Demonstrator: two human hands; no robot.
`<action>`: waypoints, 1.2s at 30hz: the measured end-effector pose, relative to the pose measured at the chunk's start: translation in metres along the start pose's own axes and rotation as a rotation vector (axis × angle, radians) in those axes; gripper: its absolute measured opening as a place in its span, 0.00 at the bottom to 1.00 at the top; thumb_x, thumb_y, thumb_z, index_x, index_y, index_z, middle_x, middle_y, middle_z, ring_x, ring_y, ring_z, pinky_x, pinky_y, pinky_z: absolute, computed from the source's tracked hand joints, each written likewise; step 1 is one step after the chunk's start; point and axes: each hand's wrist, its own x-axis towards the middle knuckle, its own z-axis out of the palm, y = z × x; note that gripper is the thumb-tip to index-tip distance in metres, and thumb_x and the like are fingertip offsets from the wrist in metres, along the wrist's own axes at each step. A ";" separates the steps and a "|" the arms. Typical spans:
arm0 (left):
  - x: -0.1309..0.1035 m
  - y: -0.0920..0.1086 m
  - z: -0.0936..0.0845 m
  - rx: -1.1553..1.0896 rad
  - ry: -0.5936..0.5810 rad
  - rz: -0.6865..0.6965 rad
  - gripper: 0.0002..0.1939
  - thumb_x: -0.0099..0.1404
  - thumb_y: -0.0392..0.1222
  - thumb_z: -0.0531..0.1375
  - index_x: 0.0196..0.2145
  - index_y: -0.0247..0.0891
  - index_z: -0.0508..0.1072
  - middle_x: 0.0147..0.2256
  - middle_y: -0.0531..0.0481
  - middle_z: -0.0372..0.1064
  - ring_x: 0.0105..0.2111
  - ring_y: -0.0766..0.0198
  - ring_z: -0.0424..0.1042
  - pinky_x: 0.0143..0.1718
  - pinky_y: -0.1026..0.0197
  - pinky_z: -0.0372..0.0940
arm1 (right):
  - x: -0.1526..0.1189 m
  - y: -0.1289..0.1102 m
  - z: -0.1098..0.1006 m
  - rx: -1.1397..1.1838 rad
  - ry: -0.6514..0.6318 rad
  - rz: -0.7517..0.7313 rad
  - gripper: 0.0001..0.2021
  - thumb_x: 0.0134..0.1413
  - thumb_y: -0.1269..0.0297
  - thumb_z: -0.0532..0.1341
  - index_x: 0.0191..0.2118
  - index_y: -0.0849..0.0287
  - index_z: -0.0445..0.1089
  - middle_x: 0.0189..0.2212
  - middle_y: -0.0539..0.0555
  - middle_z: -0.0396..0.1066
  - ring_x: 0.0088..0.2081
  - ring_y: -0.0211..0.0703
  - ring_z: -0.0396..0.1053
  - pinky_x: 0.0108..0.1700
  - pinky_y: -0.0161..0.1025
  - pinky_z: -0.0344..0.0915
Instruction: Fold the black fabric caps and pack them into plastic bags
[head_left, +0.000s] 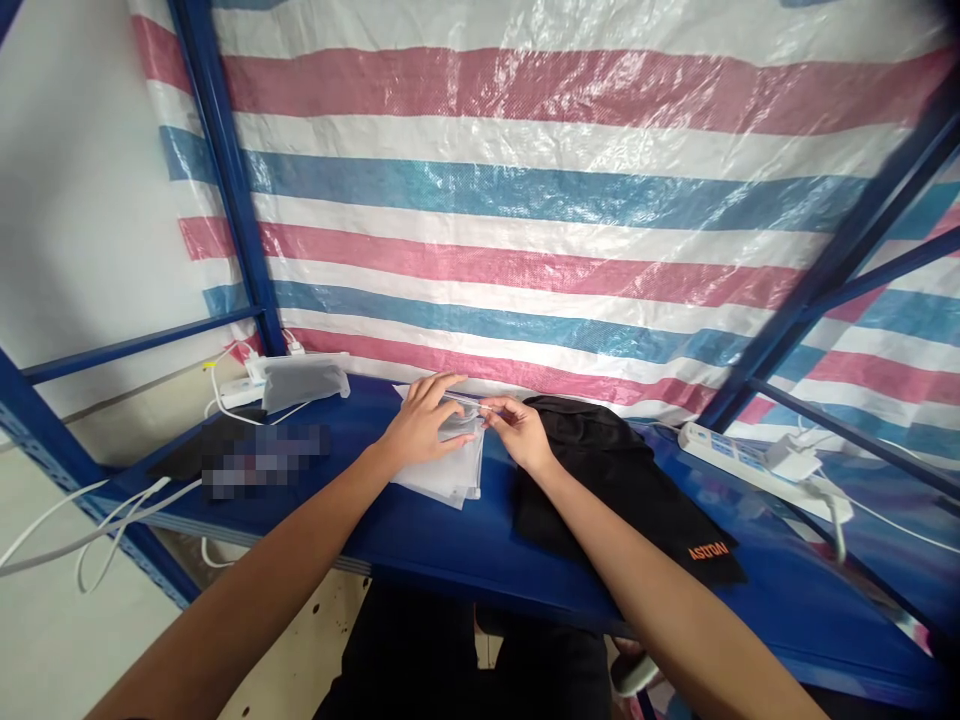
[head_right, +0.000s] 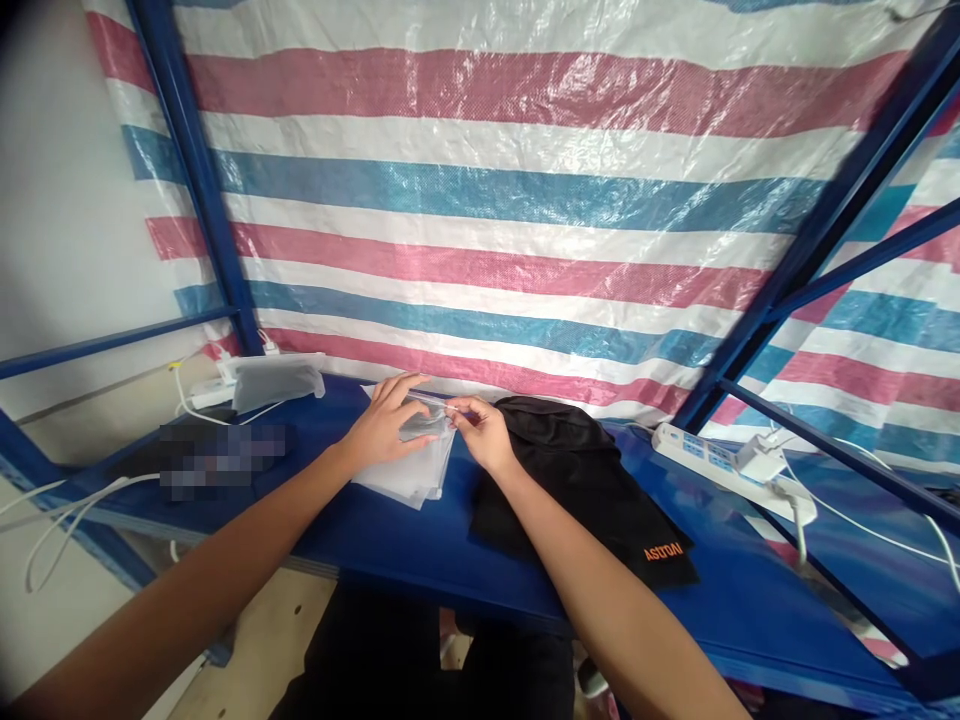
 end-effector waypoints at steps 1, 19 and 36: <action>0.000 0.000 -0.001 -0.036 0.013 -0.008 0.13 0.73 0.52 0.69 0.48 0.43 0.77 0.70 0.39 0.64 0.69 0.42 0.63 0.69 0.36 0.59 | -0.001 -0.001 0.001 0.007 0.000 0.005 0.22 0.56 0.41 0.75 0.46 0.53 0.83 0.45 0.57 0.83 0.38 0.51 0.82 0.47 0.53 0.83; 0.002 -0.001 0.009 -0.134 0.029 0.014 0.14 0.83 0.45 0.56 0.54 0.43 0.82 0.49 0.45 0.82 0.49 0.53 0.80 0.55 0.47 0.69 | -0.016 -0.024 0.009 -0.141 -0.058 -0.097 0.16 0.65 0.43 0.70 0.40 0.50 0.85 0.42 0.56 0.84 0.42 0.56 0.83 0.50 0.55 0.82; -0.010 -0.054 -0.019 0.052 0.159 -0.300 0.11 0.82 0.41 0.53 0.49 0.42 0.76 0.47 0.44 0.78 0.52 0.51 0.75 0.59 0.49 0.66 | 0.009 -0.003 -0.014 0.077 0.237 0.099 0.31 0.51 0.31 0.74 0.41 0.55 0.73 0.38 0.56 0.81 0.40 0.53 0.85 0.51 0.52 0.83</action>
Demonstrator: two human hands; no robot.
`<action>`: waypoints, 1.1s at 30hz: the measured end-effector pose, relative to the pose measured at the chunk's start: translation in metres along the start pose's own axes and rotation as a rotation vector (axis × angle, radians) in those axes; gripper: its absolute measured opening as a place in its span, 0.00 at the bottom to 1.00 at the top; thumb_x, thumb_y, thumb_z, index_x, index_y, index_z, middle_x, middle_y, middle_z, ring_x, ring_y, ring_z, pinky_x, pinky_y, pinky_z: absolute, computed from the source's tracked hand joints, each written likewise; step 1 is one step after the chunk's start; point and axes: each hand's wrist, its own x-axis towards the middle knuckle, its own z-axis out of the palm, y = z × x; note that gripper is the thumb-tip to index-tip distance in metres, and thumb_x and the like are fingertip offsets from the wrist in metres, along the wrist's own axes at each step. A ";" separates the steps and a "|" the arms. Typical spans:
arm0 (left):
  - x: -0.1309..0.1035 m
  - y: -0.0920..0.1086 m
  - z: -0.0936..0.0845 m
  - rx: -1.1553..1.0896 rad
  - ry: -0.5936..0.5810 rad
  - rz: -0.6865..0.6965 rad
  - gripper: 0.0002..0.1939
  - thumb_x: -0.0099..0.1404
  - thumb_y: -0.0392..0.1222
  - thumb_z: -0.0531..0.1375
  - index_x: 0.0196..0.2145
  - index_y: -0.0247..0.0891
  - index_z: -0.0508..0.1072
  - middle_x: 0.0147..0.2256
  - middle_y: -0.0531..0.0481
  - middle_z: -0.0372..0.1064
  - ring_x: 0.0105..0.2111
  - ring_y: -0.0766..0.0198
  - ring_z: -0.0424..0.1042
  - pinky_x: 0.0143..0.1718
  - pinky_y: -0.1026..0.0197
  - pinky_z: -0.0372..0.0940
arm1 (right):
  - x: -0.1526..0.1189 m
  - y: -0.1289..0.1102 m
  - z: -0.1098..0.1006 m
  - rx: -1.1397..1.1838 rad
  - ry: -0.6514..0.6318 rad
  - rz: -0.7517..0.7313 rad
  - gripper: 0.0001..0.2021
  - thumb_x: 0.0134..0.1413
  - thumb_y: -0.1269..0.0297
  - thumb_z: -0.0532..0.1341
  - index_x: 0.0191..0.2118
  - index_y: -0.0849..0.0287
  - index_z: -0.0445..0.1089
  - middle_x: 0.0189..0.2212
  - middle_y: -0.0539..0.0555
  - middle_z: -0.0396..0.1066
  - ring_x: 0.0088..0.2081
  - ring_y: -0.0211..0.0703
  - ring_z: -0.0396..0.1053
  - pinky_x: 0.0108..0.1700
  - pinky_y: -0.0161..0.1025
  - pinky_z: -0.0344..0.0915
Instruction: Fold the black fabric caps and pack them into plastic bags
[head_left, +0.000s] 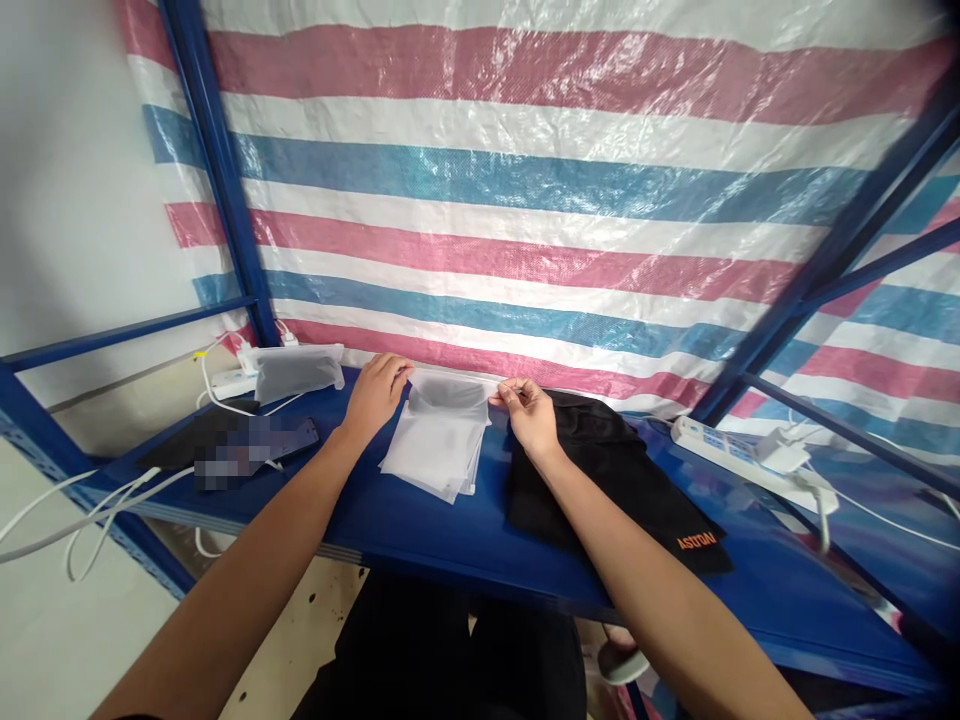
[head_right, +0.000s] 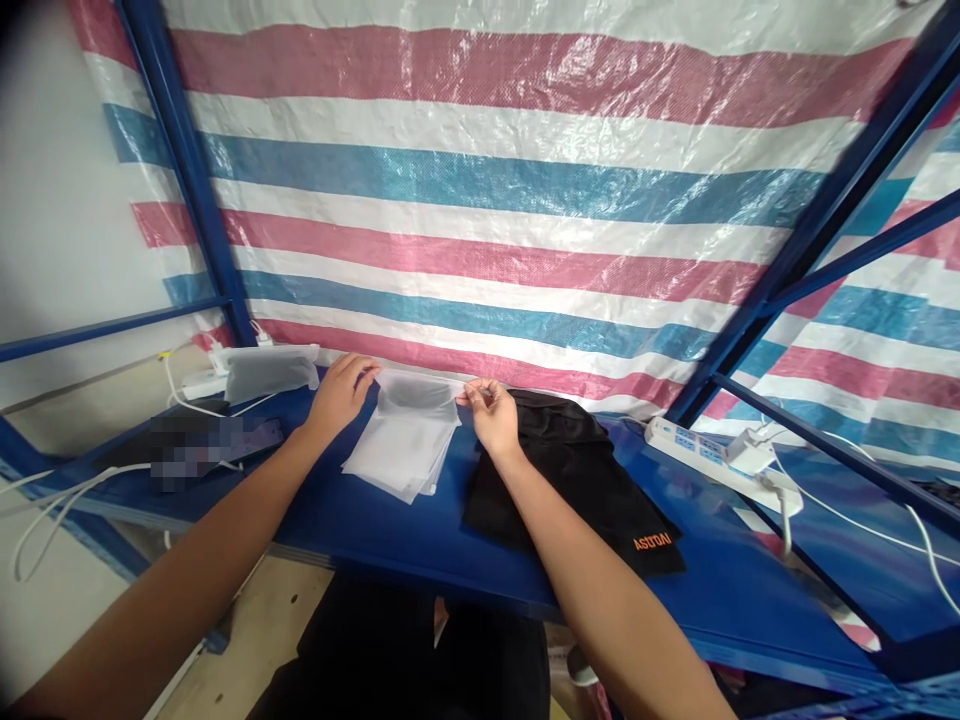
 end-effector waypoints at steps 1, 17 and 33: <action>0.000 -0.001 -0.001 -0.019 0.014 -0.030 0.10 0.82 0.40 0.53 0.48 0.42 0.75 0.47 0.44 0.77 0.51 0.52 0.75 0.58 0.50 0.67 | -0.001 0.000 0.001 0.008 0.000 0.000 0.31 0.51 0.31 0.74 0.42 0.55 0.73 0.38 0.56 0.81 0.40 0.53 0.85 0.51 0.52 0.83; -0.004 0.042 0.009 -0.266 0.199 0.126 0.09 0.83 0.37 0.54 0.52 0.41 0.74 0.49 0.44 0.74 0.49 0.58 0.77 0.52 0.54 0.75 | -0.026 -0.022 0.017 -0.449 -0.188 -0.410 0.19 0.76 0.47 0.59 0.50 0.51 0.85 0.57 0.60 0.73 0.60 0.59 0.74 0.66 0.58 0.72; -0.008 0.075 0.018 -0.261 0.395 0.235 0.33 0.78 0.46 0.64 0.74 0.40 0.60 0.69 0.32 0.65 0.71 0.45 0.64 0.70 0.41 0.66 | -0.028 -0.026 0.018 -0.254 -0.188 -0.194 0.12 0.56 0.59 0.74 0.45 0.55 0.83 0.46 0.57 0.83 0.48 0.58 0.79 0.58 0.53 0.75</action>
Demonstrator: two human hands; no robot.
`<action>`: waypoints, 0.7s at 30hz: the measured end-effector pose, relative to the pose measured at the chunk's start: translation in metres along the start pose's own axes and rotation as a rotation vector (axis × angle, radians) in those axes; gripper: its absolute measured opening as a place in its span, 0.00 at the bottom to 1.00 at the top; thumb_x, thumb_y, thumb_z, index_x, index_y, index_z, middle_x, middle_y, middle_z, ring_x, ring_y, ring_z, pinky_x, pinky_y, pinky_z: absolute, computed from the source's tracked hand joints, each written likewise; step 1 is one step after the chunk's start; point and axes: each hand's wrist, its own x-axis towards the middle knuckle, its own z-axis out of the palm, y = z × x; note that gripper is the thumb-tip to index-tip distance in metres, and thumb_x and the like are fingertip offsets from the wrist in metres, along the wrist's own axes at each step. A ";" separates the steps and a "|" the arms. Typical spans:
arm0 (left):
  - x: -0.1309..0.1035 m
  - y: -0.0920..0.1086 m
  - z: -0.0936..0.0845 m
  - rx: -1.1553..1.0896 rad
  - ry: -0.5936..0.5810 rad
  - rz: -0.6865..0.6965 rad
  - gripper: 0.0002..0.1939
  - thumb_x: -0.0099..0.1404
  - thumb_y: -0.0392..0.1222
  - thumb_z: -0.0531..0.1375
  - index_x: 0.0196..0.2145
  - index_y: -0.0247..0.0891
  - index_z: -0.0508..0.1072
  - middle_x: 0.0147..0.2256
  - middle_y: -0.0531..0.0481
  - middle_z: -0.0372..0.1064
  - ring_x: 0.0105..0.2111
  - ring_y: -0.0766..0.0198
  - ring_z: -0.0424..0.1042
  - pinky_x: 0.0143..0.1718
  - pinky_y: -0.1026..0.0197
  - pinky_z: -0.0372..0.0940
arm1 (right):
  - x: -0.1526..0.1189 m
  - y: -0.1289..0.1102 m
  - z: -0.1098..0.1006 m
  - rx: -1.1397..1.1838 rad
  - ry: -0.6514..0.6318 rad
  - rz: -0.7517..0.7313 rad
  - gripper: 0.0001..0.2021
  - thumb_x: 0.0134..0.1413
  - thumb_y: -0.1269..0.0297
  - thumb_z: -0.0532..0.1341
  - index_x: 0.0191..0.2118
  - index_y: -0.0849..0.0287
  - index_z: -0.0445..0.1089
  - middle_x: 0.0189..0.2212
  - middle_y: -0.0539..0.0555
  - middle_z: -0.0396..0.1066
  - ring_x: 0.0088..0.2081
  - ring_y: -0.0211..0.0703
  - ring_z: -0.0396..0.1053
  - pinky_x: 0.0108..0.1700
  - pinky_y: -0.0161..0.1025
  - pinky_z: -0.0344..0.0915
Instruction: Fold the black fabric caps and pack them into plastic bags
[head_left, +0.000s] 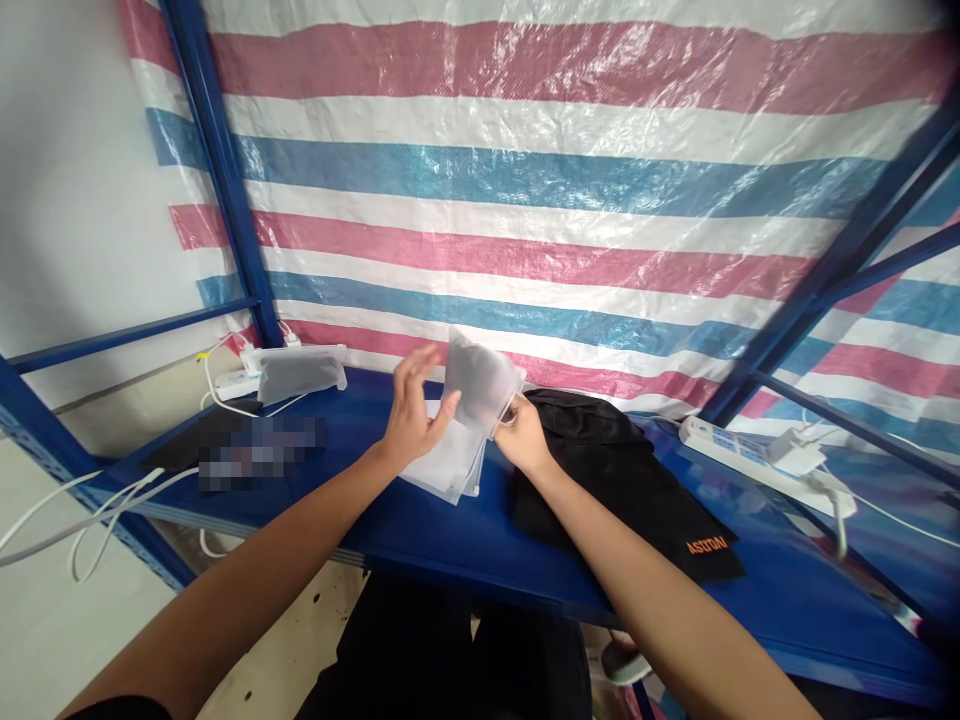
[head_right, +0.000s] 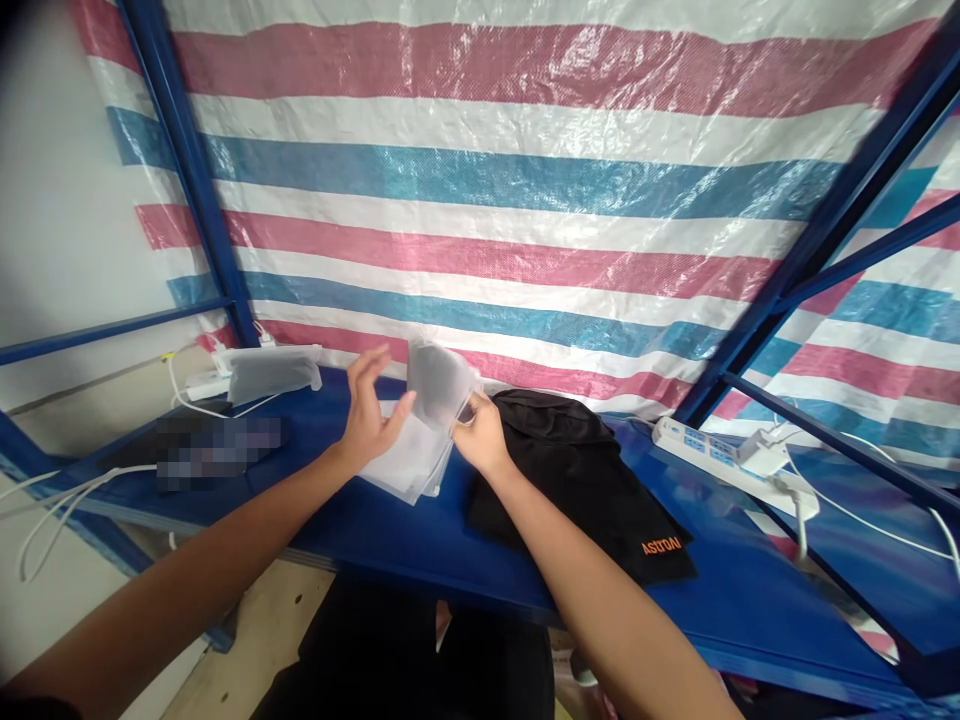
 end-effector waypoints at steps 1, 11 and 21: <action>-0.001 -0.005 0.001 -0.046 0.005 -0.158 0.32 0.79 0.49 0.62 0.74 0.40 0.60 0.70 0.32 0.64 0.71 0.45 0.64 0.70 0.40 0.65 | 0.000 0.000 0.000 0.106 -0.008 0.073 0.13 0.55 0.56 0.75 0.44 0.55 0.84 0.45 0.57 0.83 0.48 0.59 0.80 0.57 0.53 0.75; -0.012 -0.023 0.004 -0.213 -0.381 -0.695 0.32 0.79 0.66 0.52 0.24 0.40 0.64 0.22 0.54 0.59 0.26 0.63 0.61 0.30 0.59 0.55 | -0.005 0.000 0.012 0.532 -0.122 0.412 0.23 0.43 0.49 0.83 0.43 0.57 0.86 0.43 0.58 0.86 0.47 0.59 0.82 0.59 0.54 0.74; -0.004 -0.033 0.008 -0.088 -0.200 -0.646 0.30 0.79 0.62 0.54 0.25 0.41 0.55 0.23 0.57 0.48 0.26 0.66 0.52 0.30 0.59 0.47 | 0.005 0.007 0.004 0.485 0.067 0.285 0.12 0.49 0.57 0.76 0.38 0.56 0.82 0.40 0.52 0.80 0.45 0.50 0.76 0.52 0.43 0.72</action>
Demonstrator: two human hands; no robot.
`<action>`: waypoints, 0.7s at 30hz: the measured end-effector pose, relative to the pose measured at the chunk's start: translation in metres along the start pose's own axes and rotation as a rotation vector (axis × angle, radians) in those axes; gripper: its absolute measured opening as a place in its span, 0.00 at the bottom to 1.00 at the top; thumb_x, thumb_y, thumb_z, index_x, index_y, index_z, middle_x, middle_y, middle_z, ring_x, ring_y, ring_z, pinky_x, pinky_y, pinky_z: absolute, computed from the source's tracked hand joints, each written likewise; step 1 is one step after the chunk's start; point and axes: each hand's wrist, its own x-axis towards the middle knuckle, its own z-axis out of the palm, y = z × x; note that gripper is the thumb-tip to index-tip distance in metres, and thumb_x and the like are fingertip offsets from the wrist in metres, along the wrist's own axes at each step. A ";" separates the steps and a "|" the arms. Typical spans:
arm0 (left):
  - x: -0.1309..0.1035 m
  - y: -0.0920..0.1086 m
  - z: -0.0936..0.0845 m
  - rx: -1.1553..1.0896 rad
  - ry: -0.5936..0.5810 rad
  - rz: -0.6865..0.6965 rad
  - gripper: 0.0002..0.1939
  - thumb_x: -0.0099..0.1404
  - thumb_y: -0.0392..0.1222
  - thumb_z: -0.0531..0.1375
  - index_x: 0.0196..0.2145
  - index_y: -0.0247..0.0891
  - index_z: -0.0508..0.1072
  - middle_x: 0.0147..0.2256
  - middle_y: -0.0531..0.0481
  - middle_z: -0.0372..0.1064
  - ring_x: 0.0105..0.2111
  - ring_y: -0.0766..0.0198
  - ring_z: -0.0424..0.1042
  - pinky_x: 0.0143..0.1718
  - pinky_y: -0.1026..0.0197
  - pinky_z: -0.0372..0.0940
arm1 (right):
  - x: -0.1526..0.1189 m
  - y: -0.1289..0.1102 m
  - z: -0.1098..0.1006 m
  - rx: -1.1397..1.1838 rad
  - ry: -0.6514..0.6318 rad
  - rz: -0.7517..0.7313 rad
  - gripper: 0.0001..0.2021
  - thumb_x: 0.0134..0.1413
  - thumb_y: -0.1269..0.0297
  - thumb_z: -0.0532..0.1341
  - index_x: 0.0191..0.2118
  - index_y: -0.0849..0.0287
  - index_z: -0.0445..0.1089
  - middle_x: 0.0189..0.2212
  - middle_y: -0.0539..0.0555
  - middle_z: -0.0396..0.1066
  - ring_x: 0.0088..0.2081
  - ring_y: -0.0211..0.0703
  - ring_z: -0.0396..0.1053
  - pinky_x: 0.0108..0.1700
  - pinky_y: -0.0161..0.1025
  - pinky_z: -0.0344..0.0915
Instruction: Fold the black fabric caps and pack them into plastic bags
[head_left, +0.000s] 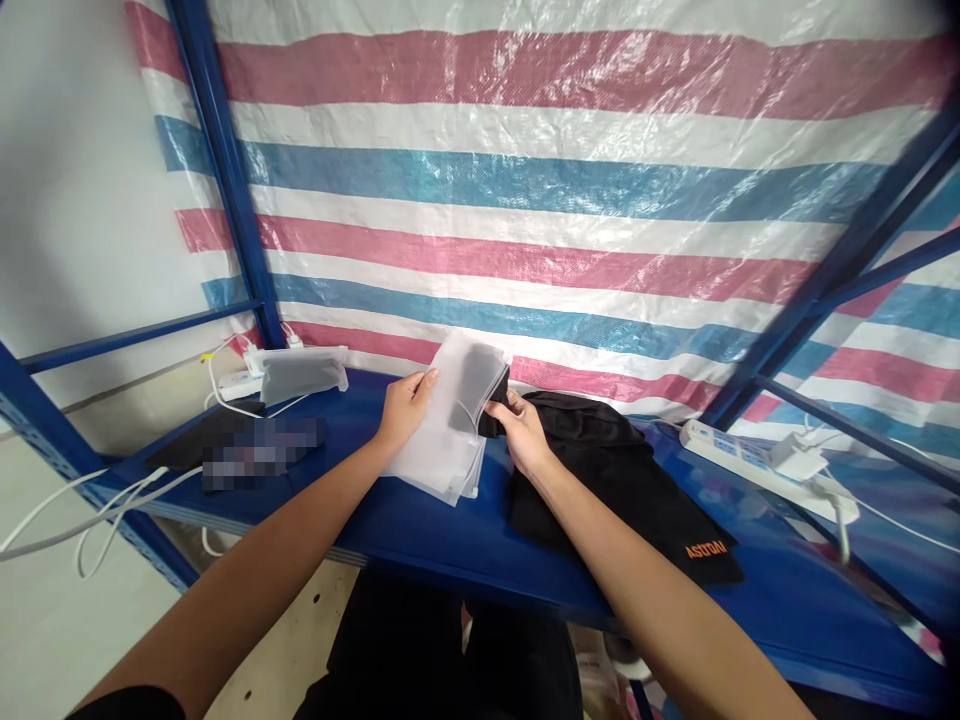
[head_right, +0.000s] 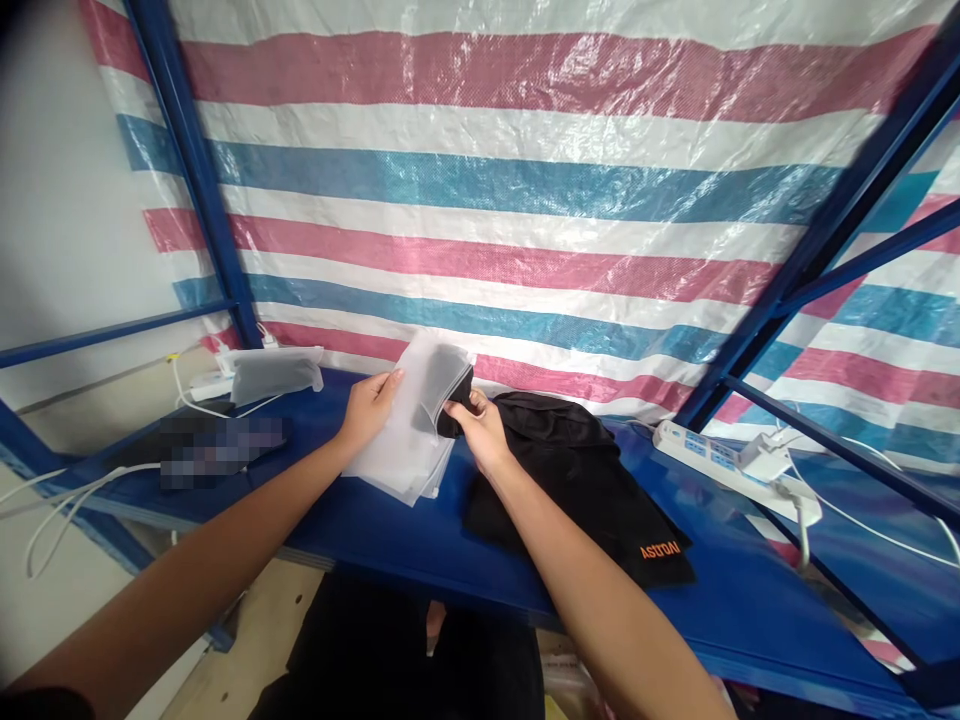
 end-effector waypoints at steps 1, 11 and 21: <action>0.001 -0.001 -0.001 0.002 0.008 0.000 0.30 0.79 0.62 0.54 0.25 0.41 0.55 0.23 0.57 0.49 0.26 0.66 0.52 0.30 0.59 0.48 | 0.000 -0.001 0.001 -0.012 0.007 -0.003 0.11 0.49 0.57 0.75 0.38 0.56 0.82 0.40 0.51 0.80 0.44 0.49 0.76 0.51 0.43 0.72; 0.011 -0.016 -0.013 0.132 0.026 -0.019 0.30 0.80 0.62 0.52 0.24 0.41 0.58 0.21 0.55 0.59 0.26 0.65 0.60 0.31 0.60 0.55 | 0.004 -0.016 -0.003 -0.146 -0.031 0.029 0.08 0.46 0.60 0.70 0.34 0.55 0.75 0.35 0.49 0.78 0.40 0.47 0.74 0.45 0.40 0.71; 0.017 -0.063 -0.029 0.049 0.026 -0.371 0.18 0.75 0.56 0.58 0.46 0.39 0.76 0.37 0.46 0.80 0.37 0.55 0.77 0.39 0.58 0.68 | 0.015 -0.032 -0.052 0.201 0.294 0.106 0.09 0.46 0.62 0.69 0.37 0.55 0.76 0.35 0.49 0.79 0.37 0.44 0.74 0.35 0.35 0.71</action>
